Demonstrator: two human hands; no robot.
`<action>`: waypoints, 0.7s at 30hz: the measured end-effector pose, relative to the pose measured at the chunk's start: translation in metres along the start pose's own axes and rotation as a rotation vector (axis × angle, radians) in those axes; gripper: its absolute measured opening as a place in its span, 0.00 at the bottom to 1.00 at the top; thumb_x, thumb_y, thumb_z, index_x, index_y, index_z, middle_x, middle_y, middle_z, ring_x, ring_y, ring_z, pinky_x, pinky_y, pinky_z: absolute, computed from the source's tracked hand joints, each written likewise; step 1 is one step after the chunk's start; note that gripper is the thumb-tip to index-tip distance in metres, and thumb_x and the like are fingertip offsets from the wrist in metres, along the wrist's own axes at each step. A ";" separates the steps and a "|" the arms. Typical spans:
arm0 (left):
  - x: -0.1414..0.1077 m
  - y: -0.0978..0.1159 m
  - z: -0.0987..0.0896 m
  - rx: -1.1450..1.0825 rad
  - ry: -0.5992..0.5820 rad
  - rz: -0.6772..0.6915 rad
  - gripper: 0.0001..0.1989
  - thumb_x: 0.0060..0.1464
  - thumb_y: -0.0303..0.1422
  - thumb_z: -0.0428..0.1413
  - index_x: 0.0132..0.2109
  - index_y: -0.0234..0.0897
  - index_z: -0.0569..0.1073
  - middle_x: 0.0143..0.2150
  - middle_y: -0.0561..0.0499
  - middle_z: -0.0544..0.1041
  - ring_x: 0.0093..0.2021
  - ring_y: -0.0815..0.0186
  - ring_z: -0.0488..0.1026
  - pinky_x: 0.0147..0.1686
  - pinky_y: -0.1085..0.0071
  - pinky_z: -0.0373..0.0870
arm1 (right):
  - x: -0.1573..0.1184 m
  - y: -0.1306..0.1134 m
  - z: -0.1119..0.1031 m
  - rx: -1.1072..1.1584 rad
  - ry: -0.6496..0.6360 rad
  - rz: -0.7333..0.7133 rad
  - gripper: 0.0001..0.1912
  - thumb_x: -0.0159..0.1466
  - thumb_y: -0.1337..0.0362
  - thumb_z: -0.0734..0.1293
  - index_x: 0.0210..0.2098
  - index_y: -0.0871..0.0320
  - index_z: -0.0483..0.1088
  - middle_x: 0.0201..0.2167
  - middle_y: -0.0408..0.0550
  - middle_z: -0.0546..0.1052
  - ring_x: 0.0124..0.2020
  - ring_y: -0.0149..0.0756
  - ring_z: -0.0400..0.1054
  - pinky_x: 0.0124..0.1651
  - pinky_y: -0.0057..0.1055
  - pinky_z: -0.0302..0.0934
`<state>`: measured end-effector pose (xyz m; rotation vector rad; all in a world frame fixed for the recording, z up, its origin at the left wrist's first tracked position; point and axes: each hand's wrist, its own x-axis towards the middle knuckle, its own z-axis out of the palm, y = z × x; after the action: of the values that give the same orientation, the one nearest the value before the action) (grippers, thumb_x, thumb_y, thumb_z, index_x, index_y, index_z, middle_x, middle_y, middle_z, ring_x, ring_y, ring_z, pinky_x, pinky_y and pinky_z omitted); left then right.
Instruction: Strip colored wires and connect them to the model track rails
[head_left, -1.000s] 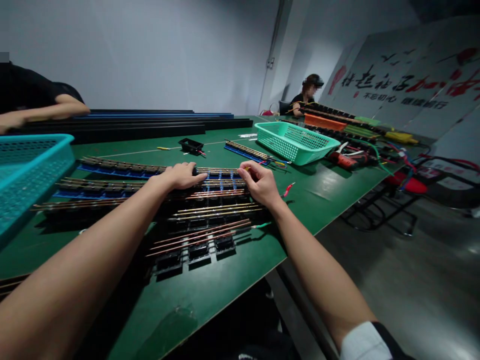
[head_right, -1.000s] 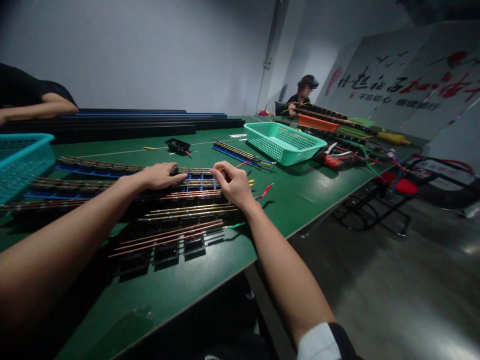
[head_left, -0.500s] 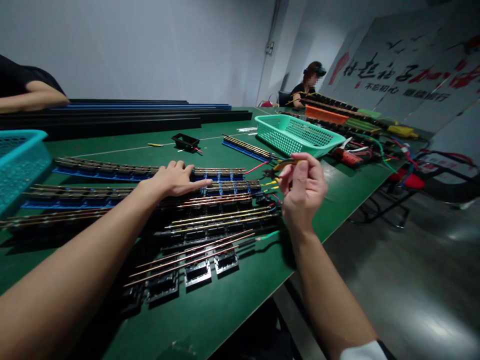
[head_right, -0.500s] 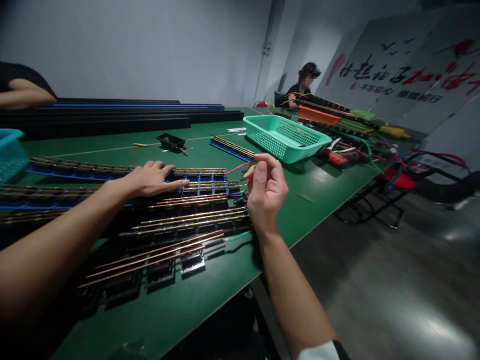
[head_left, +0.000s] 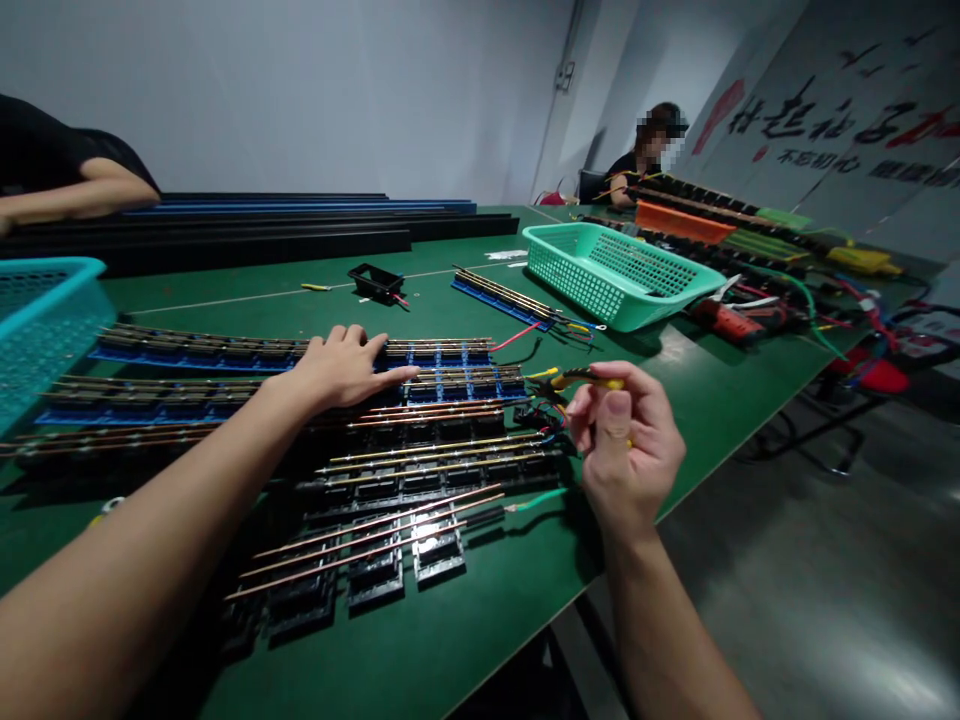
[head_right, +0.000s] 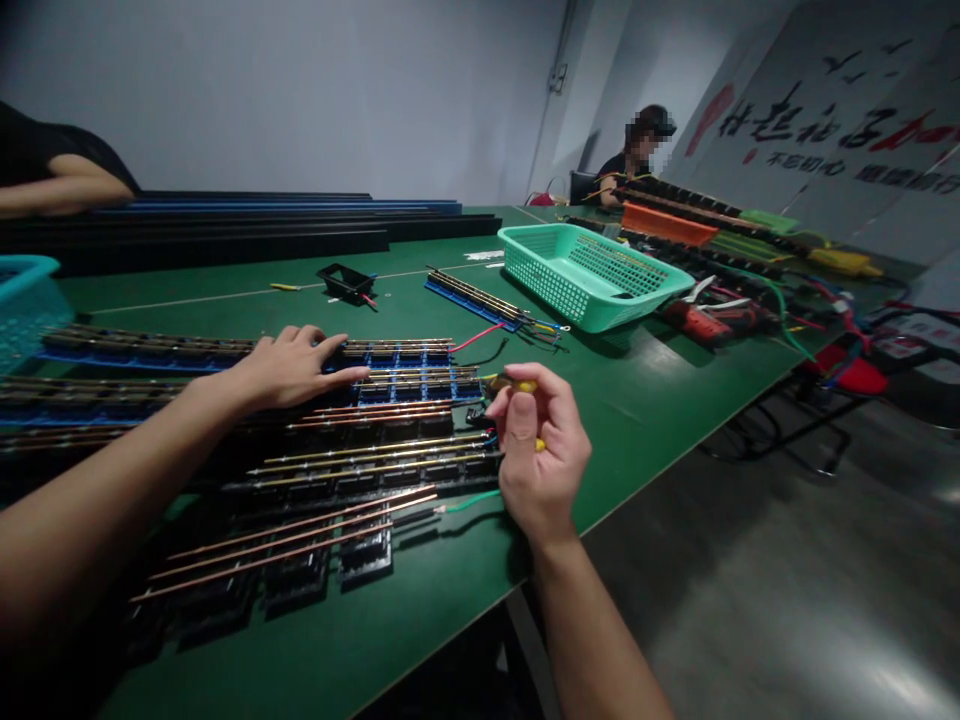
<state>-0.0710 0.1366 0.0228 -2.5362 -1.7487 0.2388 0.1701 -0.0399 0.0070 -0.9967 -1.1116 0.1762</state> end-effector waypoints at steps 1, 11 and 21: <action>0.000 0.000 0.001 0.003 0.006 -0.003 0.48 0.56 0.67 0.34 0.71 0.42 0.59 0.66 0.34 0.65 0.66 0.39 0.60 0.59 0.45 0.61 | -0.002 0.001 -0.001 -0.006 -0.020 -0.009 0.09 0.70 0.56 0.64 0.48 0.48 0.72 0.27 0.42 0.72 0.20 0.29 0.63 0.20 0.27 0.57; -0.001 0.000 0.002 0.001 0.011 -0.025 0.47 0.57 0.66 0.34 0.71 0.42 0.60 0.66 0.35 0.66 0.64 0.39 0.62 0.59 0.45 0.61 | 0.001 0.016 -0.011 -0.039 -0.233 0.013 0.09 0.69 0.60 0.65 0.49 0.48 0.69 0.31 0.43 0.75 0.27 0.32 0.70 0.29 0.30 0.67; -0.015 0.000 0.012 -0.115 -0.050 -0.047 0.45 0.61 0.61 0.32 0.75 0.37 0.48 0.75 0.39 0.50 0.74 0.47 0.48 0.68 0.51 0.50 | 0.000 0.011 -0.008 -0.190 -0.454 -0.258 0.04 0.66 0.66 0.69 0.39 0.50 0.74 0.28 0.41 0.79 0.24 0.30 0.70 0.27 0.29 0.64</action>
<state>-0.0785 0.1218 0.0125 -2.5849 -1.8902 0.2074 0.1807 -0.0381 -0.0019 -0.9954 -1.6861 0.0893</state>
